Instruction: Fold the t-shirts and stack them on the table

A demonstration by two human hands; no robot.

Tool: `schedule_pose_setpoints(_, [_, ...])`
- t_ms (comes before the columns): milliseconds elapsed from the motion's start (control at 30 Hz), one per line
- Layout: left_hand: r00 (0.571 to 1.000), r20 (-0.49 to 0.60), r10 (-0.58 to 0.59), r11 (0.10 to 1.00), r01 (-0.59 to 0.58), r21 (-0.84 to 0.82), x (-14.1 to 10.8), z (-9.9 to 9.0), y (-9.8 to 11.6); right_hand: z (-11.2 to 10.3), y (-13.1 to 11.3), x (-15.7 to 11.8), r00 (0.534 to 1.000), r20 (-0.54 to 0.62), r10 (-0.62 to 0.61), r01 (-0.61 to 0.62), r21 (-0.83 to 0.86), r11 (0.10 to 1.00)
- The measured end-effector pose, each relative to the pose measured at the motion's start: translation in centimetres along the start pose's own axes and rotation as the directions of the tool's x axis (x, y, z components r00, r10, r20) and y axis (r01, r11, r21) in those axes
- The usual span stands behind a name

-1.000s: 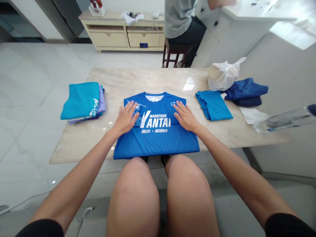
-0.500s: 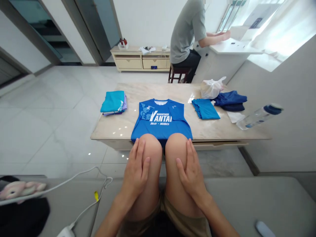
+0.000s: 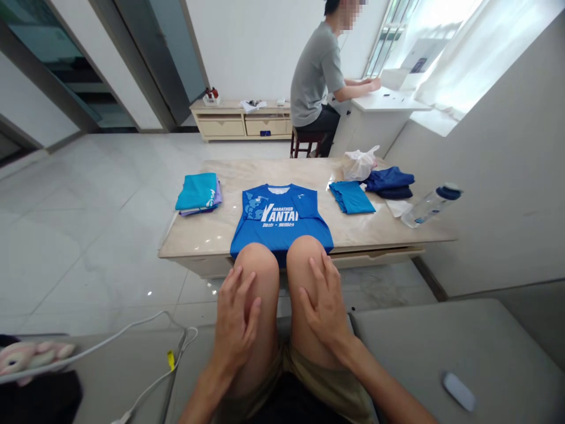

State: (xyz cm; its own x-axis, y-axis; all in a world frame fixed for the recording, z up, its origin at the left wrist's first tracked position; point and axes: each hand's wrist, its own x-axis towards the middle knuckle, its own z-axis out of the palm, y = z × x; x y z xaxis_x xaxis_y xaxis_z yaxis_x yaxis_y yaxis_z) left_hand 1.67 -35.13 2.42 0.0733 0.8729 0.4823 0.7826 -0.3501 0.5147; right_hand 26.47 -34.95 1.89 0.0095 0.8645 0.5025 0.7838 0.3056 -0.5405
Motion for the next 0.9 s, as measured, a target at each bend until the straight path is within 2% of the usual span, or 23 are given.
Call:
schedule_pose_setpoints(100, [0.987, 0.009, -0.163, 0.971, 0.162, -0.174, 4.8, -0.3, -4.4, -0.7, 4.7, 4.0, 0.995, -0.006, 0.096, -0.092, 0.229, 0.969])
schedule_pose_setpoints(167, [0.961, 0.122, -0.25, 0.938, 0.271, -0.216, 9.8, 0.8, -8.4, -0.5, 9.5, 8.7, 0.978, 0.087, 0.187, -0.204, 0.279, 0.938])
schedule_pose_setpoints(233, [0.94, 0.2, -0.275, 0.931, 0.313, -0.188, 15.6, 3.2, -12.8, 0.6, 14.8, 14.5, 0.949, 0.19, 0.251, -0.292, 0.232, 0.928])
schedule_pose_setpoints(300, [0.918, 0.278, -0.284, 0.932, 0.332, -0.145, 21.5, 6.3, -17.0, 2.4, 19.6, 20.7, 0.918, 0.268, 0.292, -0.34, 0.152, 0.928])
schedule_pose_setpoints(400, [0.881, 0.391, -0.266, 0.953, 0.301, -0.03, 29.4, 11.2, -22.1, 6.0, 25.2, 29.0, 0.865, 0.415, 0.284, -0.303, -0.02, 0.953])
schedule_pose_setpoints(500, [0.864, 0.434, -0.256, 0.965, 0.256, 0.06, 35.4, 15.2, -25.7, 9.6, 29.2, 35.1, 0.786, 0.536, 0.308, -0.239, -0.196, 0.951])
schedule_pose_setpoints(600, [0.852, 0.452, -0.264, 0.964, 0.232, 0.127, 39.2, 18.2, -28.1, 12.6, 32.4, 38.9, 0.76, 0.581, 0.292, -0.153, -0.277, 0.949])
schedule_pose_setpoints(700, [0.838, 0.478, -0.262, 0.965, 0.215, 0.151, 41.2, 20.3, -29.5, 14.7, 34.6, 41.0, 0.723, 0.629, 0.286, -0.11, -0.304, 0.946])
schedule_pose_setpoints(767, [0.809, 0.535, -0.244, 0.97, 0.203, 0.136, 42.1, 21.1, -29.9, 15.6, 35.0, 41.8, 0.656, 0.688, 0.31, -0.125, -0.306, 0.944])
schedule_pose_setpoints(833, [0.762, 0.602, -0.238, 0.971, 0.21, 0.118, 42.6, 21.3, -29.8, 16.0, 34.5, 42.1, 0.592, 0.731, 0.341, -0.142, -0.322, 0.936])
schedule_pose_setpoints(900, [0.717, 0.648, -0.255, 0.965, 0.229, 0.126, 42.7, 21.1, -29.2, 16.1, 33.2, 42.1, 0.56, 0.741, 0.37, -0.122, -0.368, 0.922])
